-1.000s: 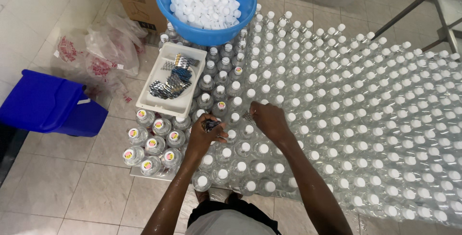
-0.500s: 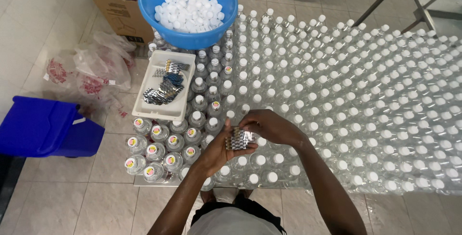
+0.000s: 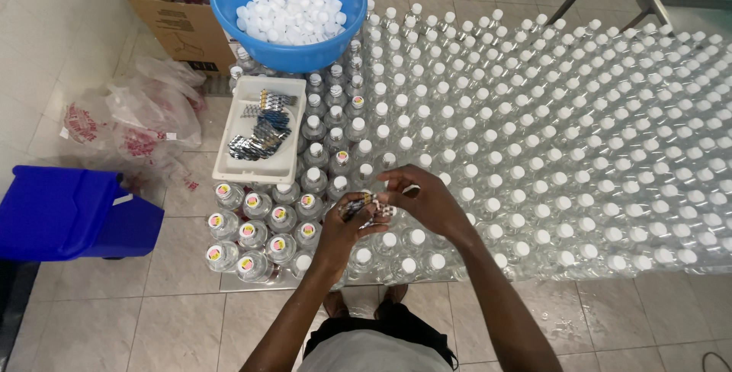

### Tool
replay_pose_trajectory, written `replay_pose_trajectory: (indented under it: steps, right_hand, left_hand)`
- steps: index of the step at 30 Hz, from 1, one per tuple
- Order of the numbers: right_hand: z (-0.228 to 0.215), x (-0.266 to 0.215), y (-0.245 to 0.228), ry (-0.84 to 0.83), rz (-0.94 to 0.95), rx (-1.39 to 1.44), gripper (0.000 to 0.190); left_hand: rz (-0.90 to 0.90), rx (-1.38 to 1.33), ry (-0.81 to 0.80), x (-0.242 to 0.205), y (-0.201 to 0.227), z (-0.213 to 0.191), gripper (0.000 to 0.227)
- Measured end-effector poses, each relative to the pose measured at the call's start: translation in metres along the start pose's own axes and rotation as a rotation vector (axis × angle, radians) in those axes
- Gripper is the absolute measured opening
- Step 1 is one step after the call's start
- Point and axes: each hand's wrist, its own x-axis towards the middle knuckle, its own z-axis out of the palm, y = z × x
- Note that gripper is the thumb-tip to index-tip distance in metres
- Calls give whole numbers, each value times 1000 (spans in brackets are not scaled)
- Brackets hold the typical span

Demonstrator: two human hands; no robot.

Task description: The person stands at a table covered with rows of clear plastic bottles and repeatedly picks up small metallic caps from a white tray. They place each cap onto the top of a bottle one at a time, moving across the rows to continue the process.

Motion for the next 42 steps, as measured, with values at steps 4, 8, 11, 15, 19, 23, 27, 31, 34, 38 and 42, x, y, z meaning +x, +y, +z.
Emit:
replay_pose_trajectory:
  steps: [4, 8, 11, 15, 19, 23, 27, 31, 34, 38, 42]
  right_hand:
    - [20, -17, 28, 128, 60, 159, 51]
    - [18, -27, 38, 212, 127, 296, 45]
    - [8, -30, 38, 209, 137, 335, 45]
    - [-13, -31, 50, 174, 114, 353, 46]
    - [-42, -24, 53, 191, 116, 310, 38]
    - [-53, -7, 88, 186, 81, 160, 32]
    - [-44, 16, 131, 119, 22, -19, 23]
    - [-38, 25, 148, 77, -19, -71, 23]
    - [-41, 24, 149, 48, -91, -106, 25]
    - [-40, 25, 145, 30, -94, -55, 24]
    - [-34, 30, 153, -17, -139, -128, 25]
  left_hand:
    - [29, 11, 49, -7, -7, 2, 24]
    - [69, 31, 48, -14, -20, 5, 31]
    - [81, 15, 62, -14, -22, 12, 28]
    - [125, 10, 109, -10, -34, 18, 22]
    - [172, -11, 156, -4, -37, 23, 20]
    - [186, -52, 271, -9, -33, 24, 15]
    - [189, -101, 329, -17, -39, 17, 13]
    - [163, -90, 352, -27, -52, 12, 16]
    - [152, -136, 392, -30, -60, 11, 15]
    - [149, -140, 432, -31, -59, 18, 13]
    - [149, -144, 418, -30, -48, 27, 12]
